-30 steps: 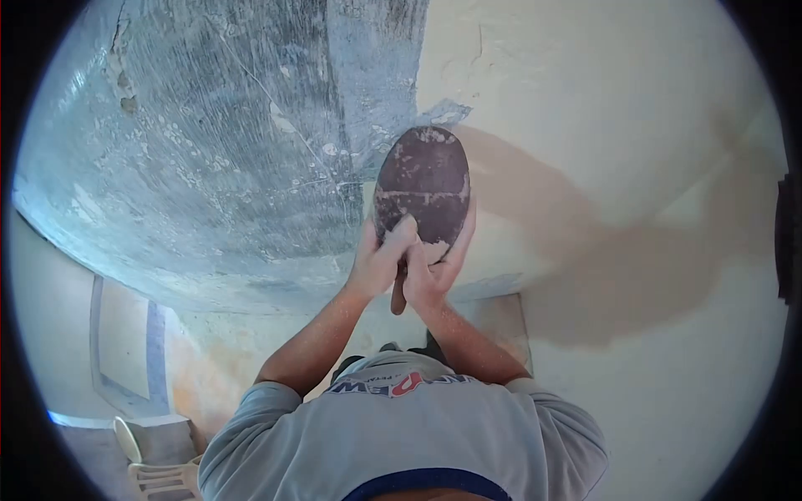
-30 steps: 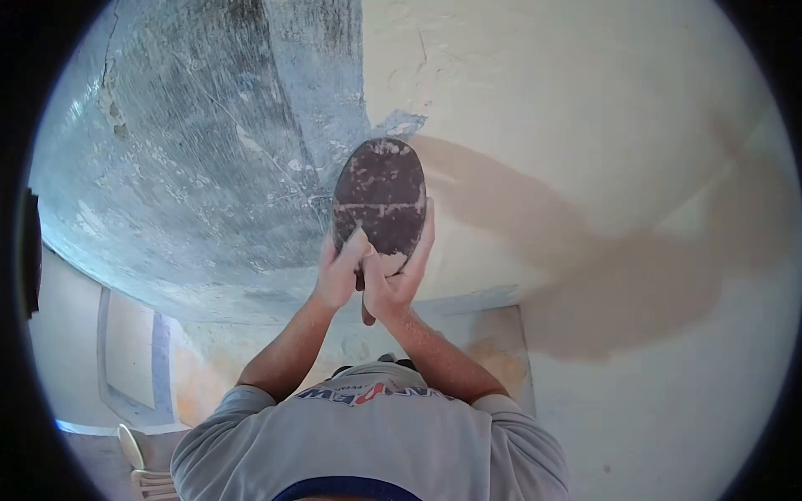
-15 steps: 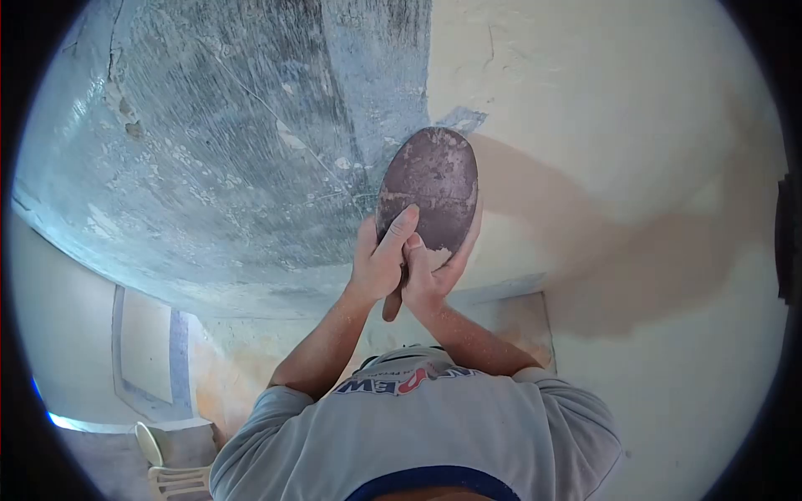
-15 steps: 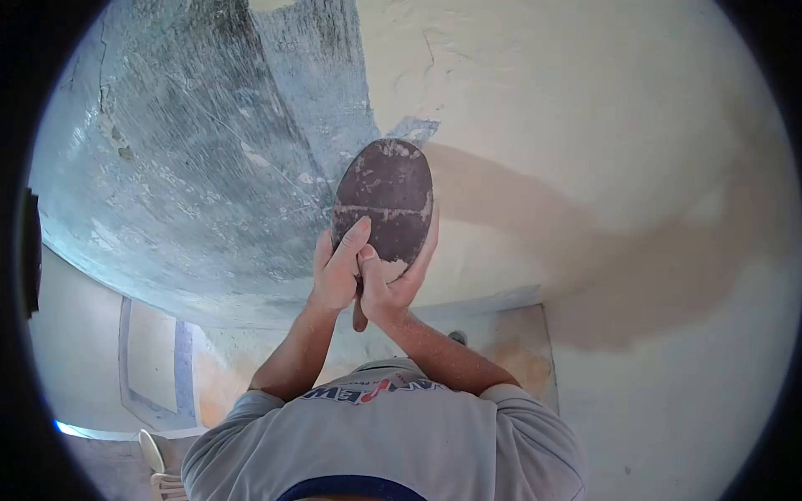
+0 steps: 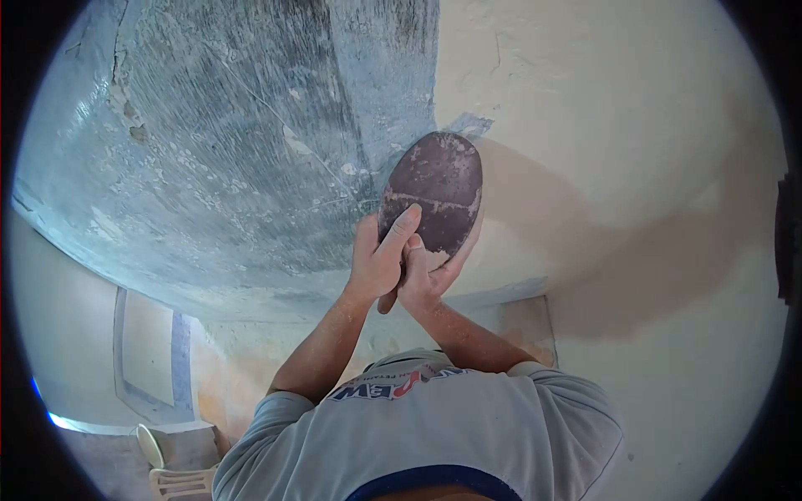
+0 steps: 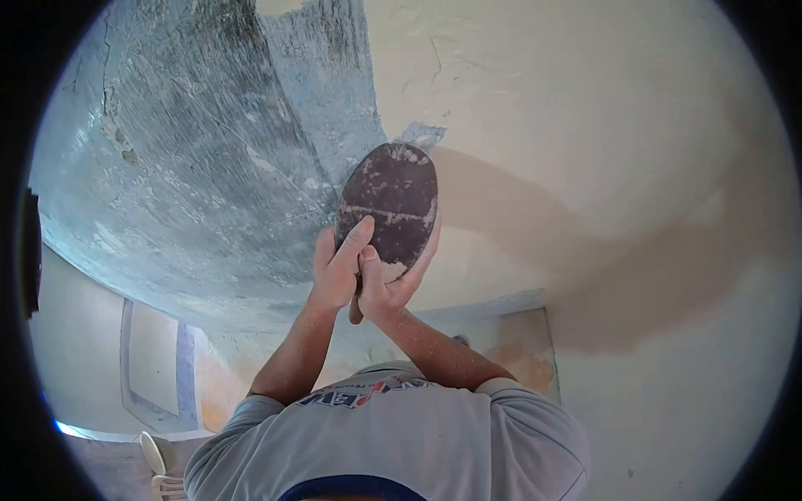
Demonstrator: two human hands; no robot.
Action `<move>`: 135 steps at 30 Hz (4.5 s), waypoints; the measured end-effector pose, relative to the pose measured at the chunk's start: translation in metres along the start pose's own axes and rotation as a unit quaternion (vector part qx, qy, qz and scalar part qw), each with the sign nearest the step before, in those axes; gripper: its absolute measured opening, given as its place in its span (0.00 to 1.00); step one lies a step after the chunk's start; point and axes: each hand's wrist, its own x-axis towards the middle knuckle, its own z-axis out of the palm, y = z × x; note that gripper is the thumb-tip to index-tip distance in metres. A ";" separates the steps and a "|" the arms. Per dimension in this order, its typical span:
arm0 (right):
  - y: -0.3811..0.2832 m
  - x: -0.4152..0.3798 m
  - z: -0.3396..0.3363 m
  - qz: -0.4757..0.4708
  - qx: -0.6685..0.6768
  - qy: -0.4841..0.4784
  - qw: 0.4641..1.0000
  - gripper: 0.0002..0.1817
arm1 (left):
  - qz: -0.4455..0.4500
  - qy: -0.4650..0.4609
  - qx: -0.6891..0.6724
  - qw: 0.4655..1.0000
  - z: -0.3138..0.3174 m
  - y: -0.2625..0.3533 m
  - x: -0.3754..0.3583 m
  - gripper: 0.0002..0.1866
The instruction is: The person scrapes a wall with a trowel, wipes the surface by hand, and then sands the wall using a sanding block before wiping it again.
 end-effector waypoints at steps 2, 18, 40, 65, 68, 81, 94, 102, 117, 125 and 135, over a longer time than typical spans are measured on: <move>-0.004 0.004 0.002 0.028 0.015 0.023 0.999 0.48 | 0.006 -0.019 0.010 1.000 0.003 0.006 0.003 0.18; -0.017 0.007 0.005 0.013 -0.021 0.012 1.000 0.47 | 0.016 0.001 0.017 1.000 0.008 0.007 0.003 0.18; -0.019 0.016 0.005 -0.006 -0.004 0.010 1.000 0.46 | 0.010 -0.021 0.016 1.000 0.014 0.019 0.007 0.14; -0.007 -0.002 -0.008 0.019 0.005 -0.003 1.000 0.46 | -0.024 -0.019 0.017 0.999 -0.002 -0.011 -0.004 0.17; -0.037 0.001 -0.029 0.236 0.004 -0.060 0.970 0.45 | -0.123 -0.079 -0.041 0.988 -0.010 -0.012 -0.009 0.15; -0.036 0.040 -0.047 -0.019 -0.156 -0.125 0.980 0.40 | 0.164 0.024 -0.103 0.981 0.040 -0.007 -0.001 0.37; -0.025 0.046 -0.054 -0.051 -0.200 -0.131 0.970 0.35 | 0.256 0.092 0.068 0.960 0.039 -0.018 0.004 0.28; -0.027 0.052 -0.051 -0.032 -0.197 -0.115 0.973 0.35 | 0.238 0.101 0.077 0.963 0.044 -0.011 0.004 0.23; -0.052 0.068 -0.039 -0.048 -0.217 -0.149 0.963 0.33 | 0.261 0.095 0.061 0.959 0.046 -0.005 0.009 0.22; -0.050 0.067 -0.045 -0.010 -0.190 -0.165 0.968 0.34 | 0.195 0.062 0.000 0.979 0.047 0.002 -0.001 0.22; -0.054 0.072 -0.038 0.020 -0.173 -0.163 0.971 0.34 | 0.258 0.077 0.102 0.958 0.043 0.011 0.001 0.23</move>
